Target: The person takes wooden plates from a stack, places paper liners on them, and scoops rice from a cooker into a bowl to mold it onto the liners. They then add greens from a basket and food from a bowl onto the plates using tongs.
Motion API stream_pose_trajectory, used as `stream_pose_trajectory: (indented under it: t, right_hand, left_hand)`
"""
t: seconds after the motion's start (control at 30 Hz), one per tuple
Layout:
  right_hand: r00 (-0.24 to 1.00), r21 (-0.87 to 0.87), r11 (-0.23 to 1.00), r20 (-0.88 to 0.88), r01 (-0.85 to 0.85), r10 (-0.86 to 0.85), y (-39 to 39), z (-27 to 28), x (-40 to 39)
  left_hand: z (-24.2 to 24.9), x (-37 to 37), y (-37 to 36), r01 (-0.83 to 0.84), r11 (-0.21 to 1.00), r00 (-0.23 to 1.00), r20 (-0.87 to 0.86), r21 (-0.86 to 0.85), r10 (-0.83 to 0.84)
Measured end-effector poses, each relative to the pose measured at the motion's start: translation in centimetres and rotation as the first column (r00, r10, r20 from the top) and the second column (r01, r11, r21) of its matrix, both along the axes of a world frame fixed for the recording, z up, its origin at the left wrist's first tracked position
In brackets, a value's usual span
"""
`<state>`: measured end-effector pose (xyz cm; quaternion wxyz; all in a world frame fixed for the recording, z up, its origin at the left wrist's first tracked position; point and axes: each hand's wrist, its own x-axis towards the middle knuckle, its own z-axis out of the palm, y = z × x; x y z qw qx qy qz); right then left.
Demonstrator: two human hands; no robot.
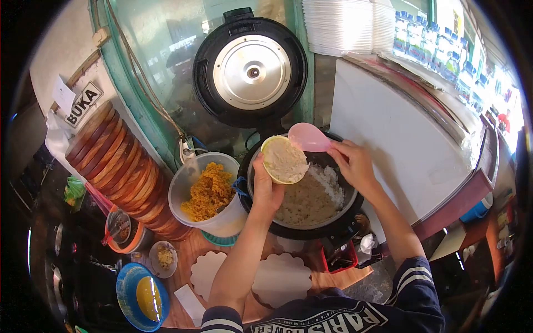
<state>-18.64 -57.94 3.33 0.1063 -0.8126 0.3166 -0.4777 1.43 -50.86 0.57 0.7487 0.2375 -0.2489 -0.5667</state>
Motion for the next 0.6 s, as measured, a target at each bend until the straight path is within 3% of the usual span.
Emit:
stream_pose_trajectory:
  t: [0.17,0.33,0.4,0.47,0.57,0.6]
  right_hand:
    - [0.998,0.056,0.996,0.005,-0.069,0.068,1.4,-2.6,0.2]
    - [0.972,0.273,0.933,0.102,-0.234,0.214,2.7,-3.4,0.6]
    - [0.958,0.269,0.921,0.133,-0.283,0.255,2.4,-4.3,0.8]
    - [0.939,0.261,0.904,0.163,-0.337,0.303,2.5,-4.7,0.7]
    - [0.937,0.160,0.923,0.069,-0.350,0.343,2.8,-3.6,0.0]
    - [0.969,0.192,0.950,0.031,-0.248,0.246,2.7,-2.9,-0.7]
  left_hand:
    - [0.1,0.1,-0.1,-0.031,0.999,0.997,-0.065,0.016,0.032]
    - [-0.8,0.1,-1.4,-0.058,0.998,0.998,0.009,-0.035,0.058]
    - [-1.2,0.0,-1.9,-0.074,0.996,0.996,0.039,-0.041,0.076]
    - [-1.7,-0.1,-2.7,-0.166,0.981,0.966,0.184,-0.104,0.183]
    - [-1.4,0.8,-3.0,-0.159,0.987,0.986,0.049,-0.015,0.159]
    - [-1.3,0.9,-3.0,-0.159,0.987,0.986,0.050,-0.013,0.159]
